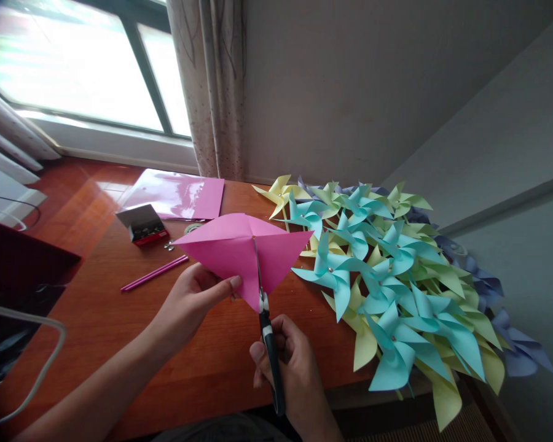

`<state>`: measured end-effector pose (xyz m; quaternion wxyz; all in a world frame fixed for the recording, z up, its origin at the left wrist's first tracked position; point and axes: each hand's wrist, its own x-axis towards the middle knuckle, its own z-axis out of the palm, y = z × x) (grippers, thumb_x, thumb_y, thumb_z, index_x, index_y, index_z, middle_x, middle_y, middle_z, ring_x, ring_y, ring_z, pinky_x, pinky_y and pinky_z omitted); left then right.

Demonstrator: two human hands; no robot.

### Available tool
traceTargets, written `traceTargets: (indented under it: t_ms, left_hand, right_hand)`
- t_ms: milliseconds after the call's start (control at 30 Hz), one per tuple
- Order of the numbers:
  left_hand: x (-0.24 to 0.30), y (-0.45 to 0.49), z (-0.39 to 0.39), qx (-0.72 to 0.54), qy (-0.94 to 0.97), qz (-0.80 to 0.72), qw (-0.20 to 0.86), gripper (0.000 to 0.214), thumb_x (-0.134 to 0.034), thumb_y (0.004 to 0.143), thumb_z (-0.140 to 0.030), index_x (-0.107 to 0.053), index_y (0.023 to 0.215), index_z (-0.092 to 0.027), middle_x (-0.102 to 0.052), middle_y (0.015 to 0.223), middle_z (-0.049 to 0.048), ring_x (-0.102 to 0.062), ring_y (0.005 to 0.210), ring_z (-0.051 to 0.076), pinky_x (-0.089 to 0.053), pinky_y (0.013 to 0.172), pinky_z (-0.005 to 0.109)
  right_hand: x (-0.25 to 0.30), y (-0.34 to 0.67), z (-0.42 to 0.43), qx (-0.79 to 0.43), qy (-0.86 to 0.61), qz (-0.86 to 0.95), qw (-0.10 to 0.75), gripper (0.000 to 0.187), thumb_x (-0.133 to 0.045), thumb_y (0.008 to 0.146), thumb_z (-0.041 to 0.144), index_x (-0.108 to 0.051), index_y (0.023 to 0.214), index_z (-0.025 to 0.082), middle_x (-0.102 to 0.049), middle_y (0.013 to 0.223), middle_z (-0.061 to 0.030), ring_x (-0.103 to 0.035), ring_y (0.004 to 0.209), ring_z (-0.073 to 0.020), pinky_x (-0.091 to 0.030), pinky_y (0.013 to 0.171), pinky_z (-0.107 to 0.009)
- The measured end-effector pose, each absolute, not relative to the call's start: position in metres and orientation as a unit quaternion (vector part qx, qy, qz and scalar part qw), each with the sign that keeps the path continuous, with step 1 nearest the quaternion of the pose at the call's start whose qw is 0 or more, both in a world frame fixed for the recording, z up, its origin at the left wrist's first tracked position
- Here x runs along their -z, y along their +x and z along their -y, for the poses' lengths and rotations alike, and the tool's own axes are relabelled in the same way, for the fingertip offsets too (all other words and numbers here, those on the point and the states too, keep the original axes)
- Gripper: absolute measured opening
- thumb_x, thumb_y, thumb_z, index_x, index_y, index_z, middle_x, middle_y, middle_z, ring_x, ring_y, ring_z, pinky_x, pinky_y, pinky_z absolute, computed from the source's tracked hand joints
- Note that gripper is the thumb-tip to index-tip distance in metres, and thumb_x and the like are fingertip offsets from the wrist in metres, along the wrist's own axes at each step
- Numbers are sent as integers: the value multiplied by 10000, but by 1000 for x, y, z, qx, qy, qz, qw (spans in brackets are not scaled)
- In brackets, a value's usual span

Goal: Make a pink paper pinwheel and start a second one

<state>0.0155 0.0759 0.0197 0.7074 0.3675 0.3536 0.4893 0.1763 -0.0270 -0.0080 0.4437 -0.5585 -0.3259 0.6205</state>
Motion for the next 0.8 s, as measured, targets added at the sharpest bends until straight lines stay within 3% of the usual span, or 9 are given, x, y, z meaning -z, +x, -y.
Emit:
traceTargets:
  t_ms: [267,467,633,800]
  left_hand:
    - [-16,13,-76,-506,380,-377,677,90,-793,766,-190,-717,770,-142,-714,683,7,-610,622,107,-482,584,191]
    - [-16,3,-85,-597,326,-403,613,109,-805,761,-199,-709,771,-146,-688,678,1,-596,640,107,-480,623,208]
    - [-20,1,-89,-631,281,-388,610,120,-808,741,-181,-710,785,-127,-673,679,12,-582,631,106,-470,611,211]
    - [-20,4,-87,-621,285,-387,619,124,-805,738,-184,-712,797,-126,-674,703,16,-583,643,108,-470,627,219]
  right_hand:
    - [14,177,29,-638,-535,334,442,503,-795,740,588,-508,843,189,-560,608,57,-568,460,-82,-415,457,-176]
    - [9,193,39,-652,-574,334,367,476,-889,660,474,-554,834,183,-599,659,45,-598,520,-98,-460,488,-188]
    - [14,218,39,-563,-657,358,352,395,-889,654,415,-637,833,169,-649,686,8,-621,588,-132,-499,541,-218]
    - [20,234,34,-388,-722,452,353,366,-745,794,477,-724,996,172,-734,902,-99,-699,764,-234,-579,697,-342]
